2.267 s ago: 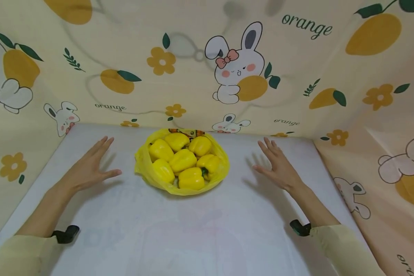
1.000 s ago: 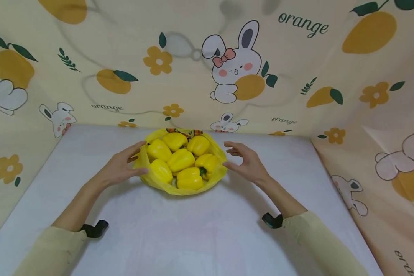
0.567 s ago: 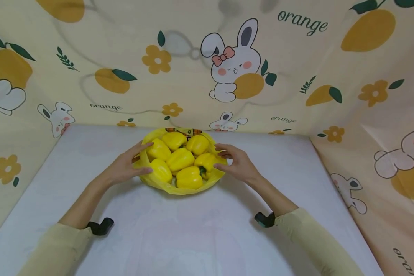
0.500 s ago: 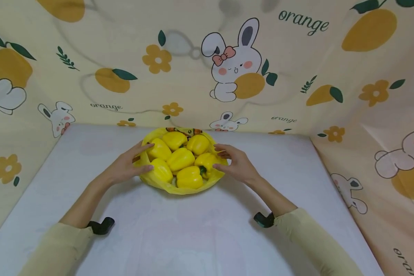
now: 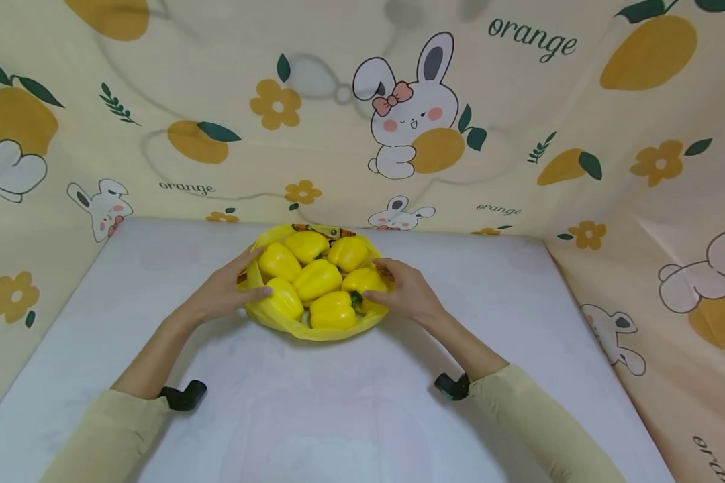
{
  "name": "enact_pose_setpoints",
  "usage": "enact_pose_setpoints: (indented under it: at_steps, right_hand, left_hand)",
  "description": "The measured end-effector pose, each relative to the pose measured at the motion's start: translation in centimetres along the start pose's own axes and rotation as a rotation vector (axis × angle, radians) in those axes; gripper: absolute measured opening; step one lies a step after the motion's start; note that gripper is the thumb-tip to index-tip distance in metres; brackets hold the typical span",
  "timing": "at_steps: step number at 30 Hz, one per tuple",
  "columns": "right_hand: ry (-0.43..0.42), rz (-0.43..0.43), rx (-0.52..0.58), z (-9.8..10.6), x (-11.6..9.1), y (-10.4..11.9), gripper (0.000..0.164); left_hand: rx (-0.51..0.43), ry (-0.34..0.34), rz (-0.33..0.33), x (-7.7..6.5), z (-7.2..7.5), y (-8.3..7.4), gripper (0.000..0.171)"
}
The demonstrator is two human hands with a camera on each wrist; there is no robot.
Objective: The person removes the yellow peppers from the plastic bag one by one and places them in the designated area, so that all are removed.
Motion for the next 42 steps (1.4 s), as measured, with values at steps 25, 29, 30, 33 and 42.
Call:
enact_pose_setpoints:
  at_steps: [25, 29, 30, 33, 42]
  right_hand:
    - [0.039, -0.020, -0.087, -1.3, 0.6, 0.7, 0.076]
    - [0.017, -0.024, -0.068, -1.4, 0.4, 0.6, 0.076]
    - [0.012, -0.019, -0.066, -1.4, 0.4, 0.6, 0.076]
    - [-0.006, -0.011, -0.053, -1.4, 0.3, 0.5, 0.076]
    - [-0.067, 0.023, 0.021, -0.9, -0.1, 0.7, 0.076]
  left_hand:
    - [-0.031, -0.006, 0.094, -0.5, 0.4, 0.6, 0.111]
    - [-0.031, -0.003, 0.091, -0.7, 0.5, 0.7, 0.112]
    - [-0.032, -0.003, 0.088, -0.8, 0.5, 0.7, 0.111]
    - [-0.025, -0.002, 0.085, -0.8, 0.6, 0.7, 0.111]
    - [0.001, 0.000, 0.100, -0.7, 0.7, 0.6, 0.112]
Point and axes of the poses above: each hand's wrist, its own x-axis towards the middle knuckle, its own z-axis out of the back of the hand, y = z × x, the point moved 6 cm from there along x, towards the middle knuckle, and after that the axes turned 10 degrees about z, right-handed, at the moved point
